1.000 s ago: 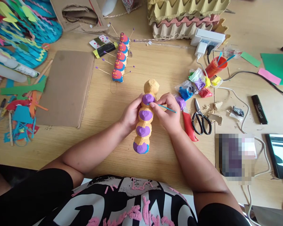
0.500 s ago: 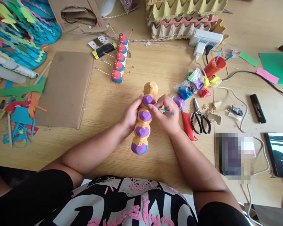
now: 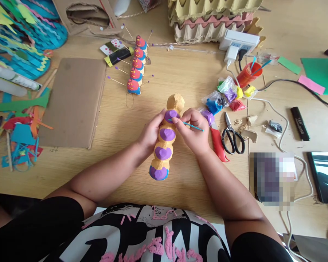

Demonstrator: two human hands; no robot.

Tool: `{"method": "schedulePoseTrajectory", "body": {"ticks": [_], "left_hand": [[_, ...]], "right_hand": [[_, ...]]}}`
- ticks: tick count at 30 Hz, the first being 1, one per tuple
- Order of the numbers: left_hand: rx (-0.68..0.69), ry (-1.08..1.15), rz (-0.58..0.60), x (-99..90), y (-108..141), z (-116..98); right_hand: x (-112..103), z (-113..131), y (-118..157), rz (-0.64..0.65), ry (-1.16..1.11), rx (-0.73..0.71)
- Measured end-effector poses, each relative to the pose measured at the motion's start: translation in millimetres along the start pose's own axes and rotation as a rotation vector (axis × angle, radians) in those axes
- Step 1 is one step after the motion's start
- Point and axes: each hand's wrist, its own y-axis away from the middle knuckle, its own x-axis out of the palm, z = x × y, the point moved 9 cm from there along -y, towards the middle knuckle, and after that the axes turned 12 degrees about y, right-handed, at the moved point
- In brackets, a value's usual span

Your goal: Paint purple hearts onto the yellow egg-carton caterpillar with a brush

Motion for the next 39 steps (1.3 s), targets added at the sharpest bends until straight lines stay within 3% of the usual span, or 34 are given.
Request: {"method": "schedulePoseTrajectory", "body": {"ticks": [10, 14, 18, 22, 27, 35, 39], "left_hand": [[-0.031, 0.069, 0.019, 5.0, 1, 2], [-0.206, 0.053, 0.041, 1.9, 1, 13], [-0.265, 0.054, 0.082, -6.1, -3, 16], [-0.239, 0.002, 0.084, -10.2, -5, 12], [-0.152, -0.042, 0.085, -5.6, -7, 7], [-0.144, -0.026, 0.068, 3.8, 2, 7], [-0.067, -0.016, -0.002, 4.6, 3, 1]], "right_hand": [[6, -9, 2, -0.001, -0.176, 0.104], [0, -30, -1, -0.081, -0.382, 0.252], [5, -44, -4, -0.032, -0.538, 0.364], [22, -47, 2, 0.083, -0.521, 0.436], [30, -39, 8, 0.131, -0.453, 0.418], [44, -30, 16, 0.285, -0.682, 0.551], [51, -33, 25, 0.344, -0.750, 0.649]]}}
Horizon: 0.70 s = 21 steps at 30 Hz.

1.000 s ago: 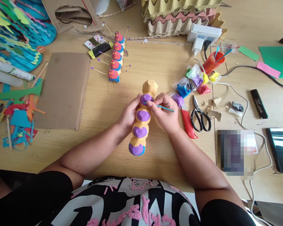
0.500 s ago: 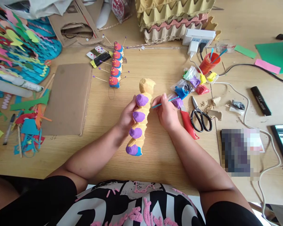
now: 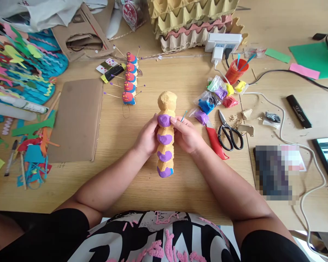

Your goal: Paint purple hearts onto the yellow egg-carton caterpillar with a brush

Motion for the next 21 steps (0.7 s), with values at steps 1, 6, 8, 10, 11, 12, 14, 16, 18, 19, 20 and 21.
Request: {"method": "schedulePoseTrajectory", "body": {"ticks": [1, 6, 8, 10, 11, 12, 14, 16, 18, 19, 20, 21], "left_hand": [[0.022, 0.006, -0.006, 0.6, 0, -2], [0.056, 0.023, 0.079, 6.4, 0, -5], [0.061, 0.001, 0.108, 6.7, 1, -7], [0.064, -0.031, 0.125, 6.5, 0, -8], [0.066, -0.045, 0.128, 6.4, 0, -9], [0.071, -0.057, 0.128, 6.2, 0, -10], [0.087, -0.069, 0.126, 5.8, -2, -12], [0.107, -0.068, 0.122, 5.5, -3, -13], [0.125, -0.066, 0.122, 5.3, -4, -13], [0.136, -0.067, 0.121, 5.0, -4, -14], [0.147, -0.067, 0.115, 4.4, -4, -14], [0.156, -0.067, 0.107, 3.5, -4, -14]], "right_hand": [[-1, -1, 0, -0.004, -0.014, 0.011], [-4, -2, -1, -0.040, -0.071, 0.015], [-4, -1, -1, -0.056, -0.080, 0.010], [-4, 0, -1, -0.074, -0.057, 0.009], [-5, 0, -1, -0.083, -0.042, 0.015], [-5, -1, -1, -0.092, -0.029, 0.024], [-7, -3, -1, -0.107, -0.019, 0.050], [-10, -5, -2, -0.115, -0.023, 0.071], [-11, -8, -2, -0.112, -0.032, 0.088], [-11, -9, -3, -0.110, -0.041, 0.095], [-11, -10, -3, -0.110, -0.052, 0.101], [-11, -12, -3, -0.111, -0.064, 0.105]]}}
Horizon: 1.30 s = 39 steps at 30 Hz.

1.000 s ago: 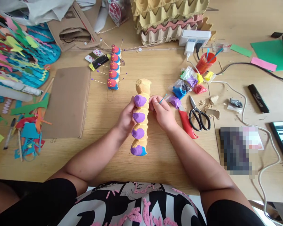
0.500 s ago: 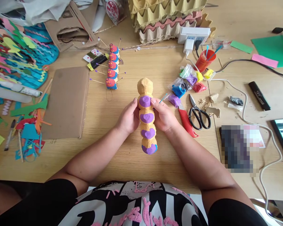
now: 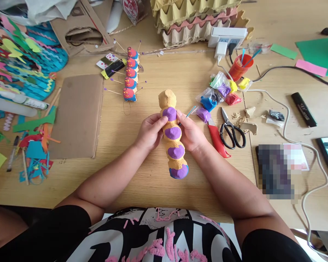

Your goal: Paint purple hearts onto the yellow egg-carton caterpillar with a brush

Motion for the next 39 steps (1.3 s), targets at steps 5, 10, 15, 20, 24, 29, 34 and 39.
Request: {"method": "schedulePoseTrajectory", "body": {"ticks": [5, 10, 15, 20, 24, 29, 34, 39], "left_hand": [[0.008, 0.013, -0.036, -3.8, 1, 1], [-0.021, 0.007, -0.053, -6.0, 0, 3], [-0.118, 0.088, 0.031, 1.4, -2, 9], [-0.118, 0.085, 0.000, -1.8, -1, 8], [-0.078, 0.067, 0.008, 0.7, 0, 3], [-0.116, 0.038, 0.018, 4.0, 2, 5], [-0.165, 0.095, 0.050, 9.1, 3, 8], [-0.124, 0.059, -0.021, 5.1, 4, 7]], "right_hand": [[0, -5, -1, -0.019, -0.008, 0.003], [4, -3, -2, 0.016, 0.046, -0.029], [3, -1, -2, -0.017, 0.050, -0.048], [7, 5, 2, -0.026, 0.032, -0.111], [10, 4, 6, -0.013, -0.043, -0.085], [11, 2, 5, 0.009, -0.077, -0.053], [5, 3, 2, -0.004, -0.008, -0.104], [5, 1, 3, -0.023, 0.025, -0.111]]}}
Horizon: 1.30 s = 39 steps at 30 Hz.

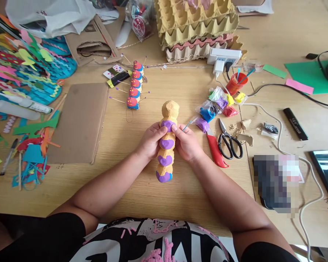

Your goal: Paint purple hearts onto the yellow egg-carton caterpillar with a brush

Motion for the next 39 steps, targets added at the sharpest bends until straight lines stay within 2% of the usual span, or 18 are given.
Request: {"method": "schedulePoseTrajectory", "body": {"ticks": [9, 18, 25, 33, 39], "left_hand": [[0.057, -0.004, -0.031, -2.8, 1, -3], [0.037, -0.055, -0.048, -8.9, -2, -2], [0.103, -0.109, -0.052, -9.7, -3, -8], [0.091, -0.117, 0.025, -6.1, -3, -5], [0.105, -0.104, -0.024, -11.3, -4, -6]], "right_hand": [[0, 5, 1, -0.080, -0.019, -0.026], [-4, -1, -1, -0.076, 0.012, -0.035], [-2, 1, -1, -0.065, -0.005, -0.046], [-1, 4, -2, -0.064, -0.034, -0.060], [0, 4, -2, -0.053, -0.025, -0.057]]}}
